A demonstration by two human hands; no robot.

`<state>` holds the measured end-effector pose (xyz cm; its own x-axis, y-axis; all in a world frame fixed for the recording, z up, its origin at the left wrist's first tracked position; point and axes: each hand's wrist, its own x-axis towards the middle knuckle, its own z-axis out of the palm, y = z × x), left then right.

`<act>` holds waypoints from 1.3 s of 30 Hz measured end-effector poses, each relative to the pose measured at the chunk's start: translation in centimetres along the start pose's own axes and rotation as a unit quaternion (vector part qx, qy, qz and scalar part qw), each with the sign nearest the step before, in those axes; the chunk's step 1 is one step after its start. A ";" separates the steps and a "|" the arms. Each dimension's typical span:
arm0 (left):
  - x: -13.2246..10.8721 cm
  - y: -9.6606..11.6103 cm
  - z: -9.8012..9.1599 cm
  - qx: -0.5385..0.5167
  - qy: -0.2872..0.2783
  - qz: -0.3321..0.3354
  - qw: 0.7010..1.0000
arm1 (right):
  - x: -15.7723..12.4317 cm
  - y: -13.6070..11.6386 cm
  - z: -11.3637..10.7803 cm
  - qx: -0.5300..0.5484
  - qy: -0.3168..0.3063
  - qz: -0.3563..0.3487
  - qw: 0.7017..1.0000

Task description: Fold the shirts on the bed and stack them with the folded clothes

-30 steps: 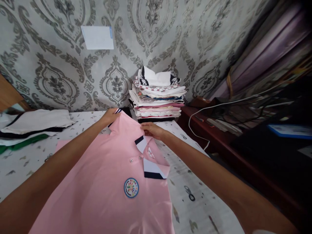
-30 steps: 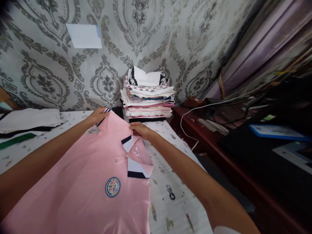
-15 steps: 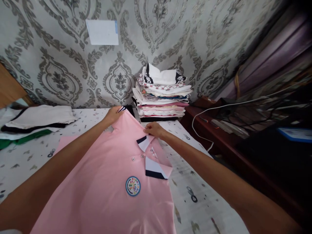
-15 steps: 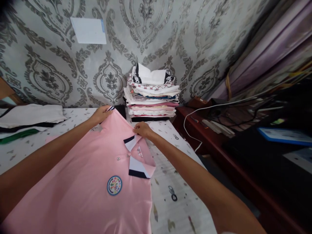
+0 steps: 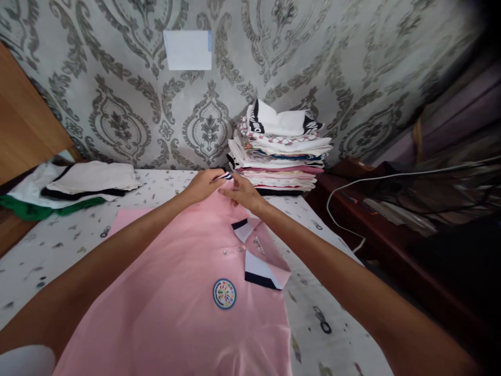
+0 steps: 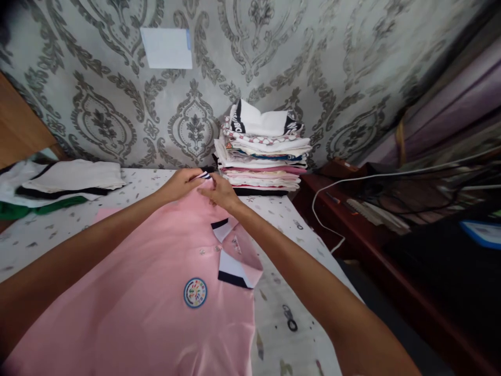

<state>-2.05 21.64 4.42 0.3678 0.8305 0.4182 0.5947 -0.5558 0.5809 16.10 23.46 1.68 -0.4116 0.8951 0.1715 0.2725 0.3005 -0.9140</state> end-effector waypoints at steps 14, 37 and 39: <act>-17.0 -8.3 -13.9 0.150 -0.198 -0.259 0.934 | -0.8 -1.4 1.4 0.210 0.051 0.103 0.971; -26.7 -1.4 -13.4 0.378 -0.124 -0.155 0.904 | -12.6 -1.3 -1.9 0.060 -0.103 0.012 0.993; -27.1 -1.3 -13.2 0.371 -0.162 -0.156 0.901 | -13.3 -1.4 -2.8 -0.026 -0.152 -0.006 0.988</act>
<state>-22.19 -0.62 1.58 0.2175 0.9759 0.0190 0.9753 -0.2166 -0.0425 23.64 12.08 1.77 -0.6557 0.7529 0.0564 0.3068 0.3340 -0.8912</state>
